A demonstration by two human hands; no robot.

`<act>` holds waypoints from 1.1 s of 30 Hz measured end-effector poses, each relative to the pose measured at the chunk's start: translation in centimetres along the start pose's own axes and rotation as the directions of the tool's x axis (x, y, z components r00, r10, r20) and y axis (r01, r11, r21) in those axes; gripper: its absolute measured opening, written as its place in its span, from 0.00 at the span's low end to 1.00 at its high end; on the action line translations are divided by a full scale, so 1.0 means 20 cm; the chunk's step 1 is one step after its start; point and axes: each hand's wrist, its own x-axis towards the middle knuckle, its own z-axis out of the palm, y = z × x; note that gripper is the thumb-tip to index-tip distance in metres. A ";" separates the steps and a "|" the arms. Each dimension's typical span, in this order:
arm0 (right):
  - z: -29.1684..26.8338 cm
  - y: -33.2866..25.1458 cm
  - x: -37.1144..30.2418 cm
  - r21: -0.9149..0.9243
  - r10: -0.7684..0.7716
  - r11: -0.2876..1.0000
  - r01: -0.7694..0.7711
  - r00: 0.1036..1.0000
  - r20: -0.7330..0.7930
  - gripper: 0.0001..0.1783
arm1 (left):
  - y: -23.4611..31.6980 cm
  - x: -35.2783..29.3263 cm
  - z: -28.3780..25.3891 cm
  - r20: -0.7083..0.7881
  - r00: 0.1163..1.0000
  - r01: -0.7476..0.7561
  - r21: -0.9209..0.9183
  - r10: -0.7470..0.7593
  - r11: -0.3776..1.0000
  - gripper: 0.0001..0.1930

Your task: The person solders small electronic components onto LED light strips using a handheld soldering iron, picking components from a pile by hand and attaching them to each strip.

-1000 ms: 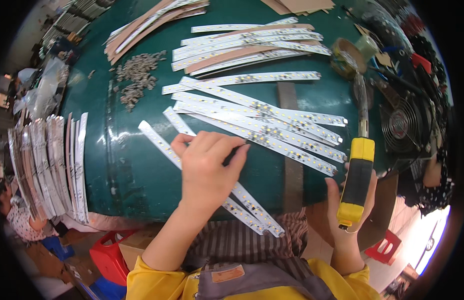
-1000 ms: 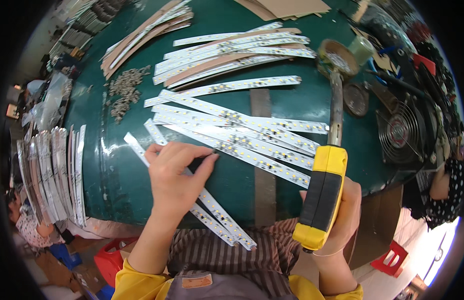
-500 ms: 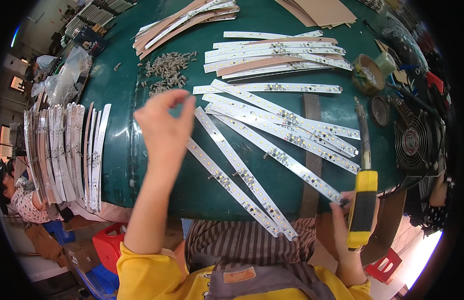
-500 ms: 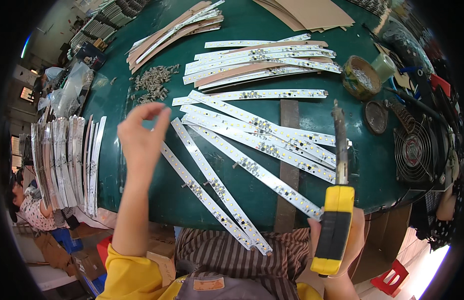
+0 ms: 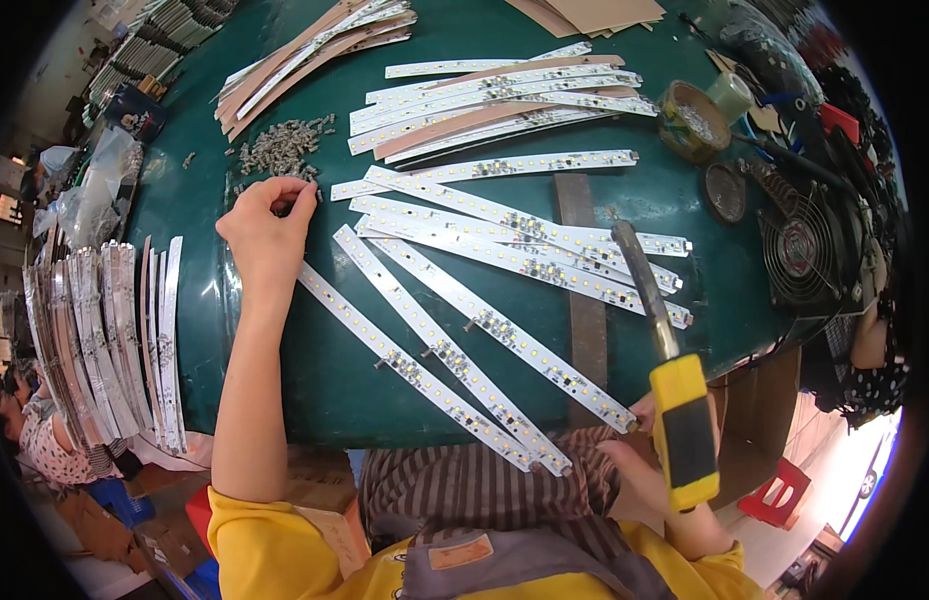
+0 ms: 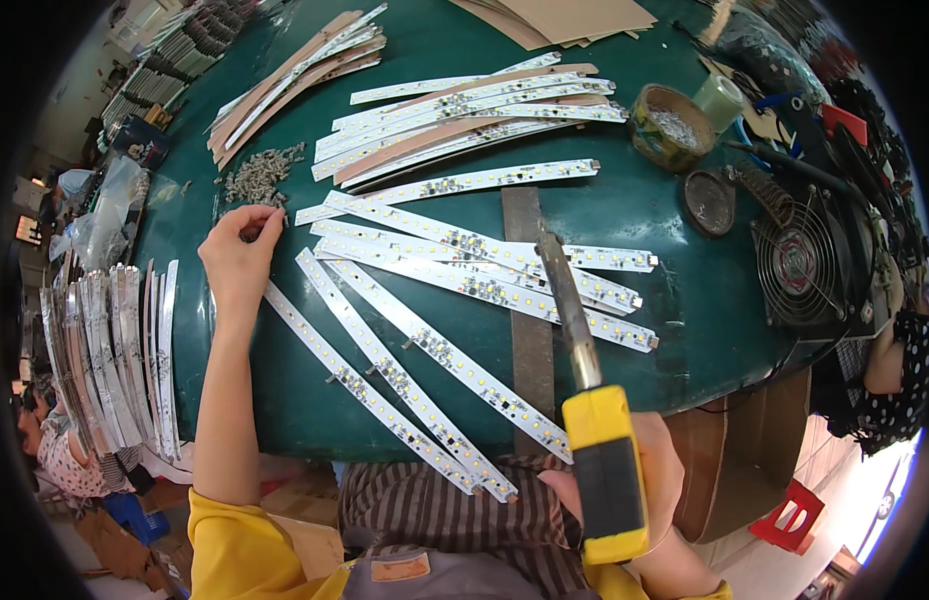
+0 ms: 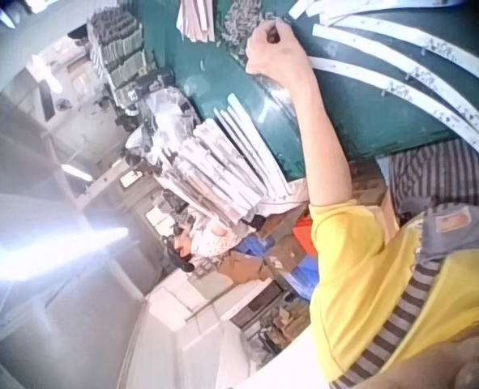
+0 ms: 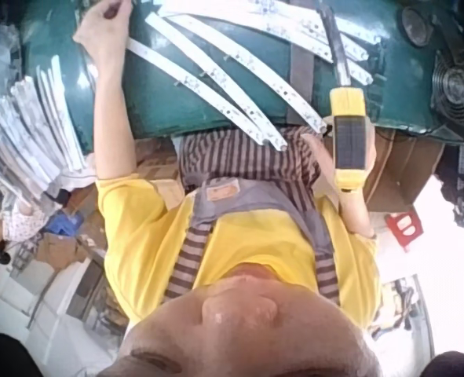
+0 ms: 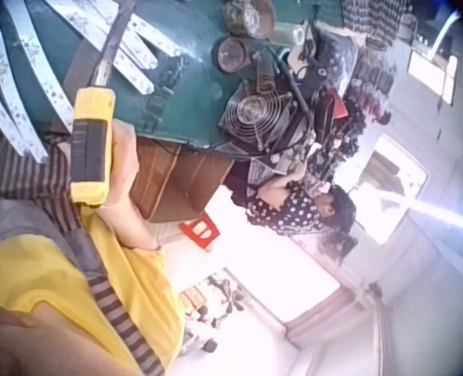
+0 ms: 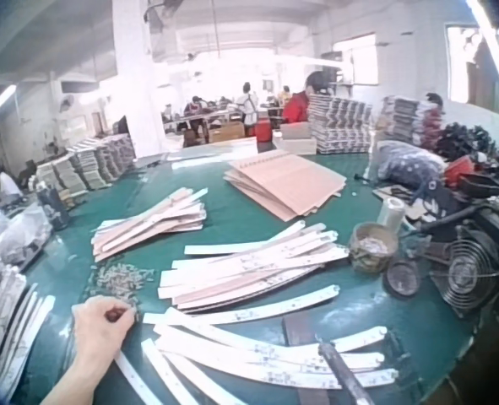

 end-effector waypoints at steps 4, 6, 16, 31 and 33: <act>-0.06 0.06 0.03 -0.077 0.014 0.997 -0.012 0.999 0.030 0.36 | 0.00 0.01 -0.02 0.006 1.000 -0.001 -0.019 0.002 1.000 0.06; -0.03 0.05 0.06 -0.063 0.088 0.993 -0.100 0.982 -0.167 0.29 | 0.02 0.01 -0.03 0.052 0.999 0.006 -0.056 -0.003 0.998 0.08; 0.00 0.09 0.30 -0.364 -0.173 0.927 0.088 0.963 -0.209 0.27 | 0.03 0.04 -0.09 0.344 0.919 -0.131 -0.194 0.192 0.972 0.12; -0.11 -0.02 0.14 -0.255 -0.026 0.967 0.009 0.998 -0.064 0.24 | 0.00 0.11 -0.11 0.400 0.888 -0.208 -0.097 0.229 0.973 0.06; -0.10 0.00 0.11 -0.228 -0.022 0.974 0.005 0.997 -0.070 0.24 | 0.00 0.09 -0.10 0.373 0.891 -0.248 -0.073 0.257 0.966 0.05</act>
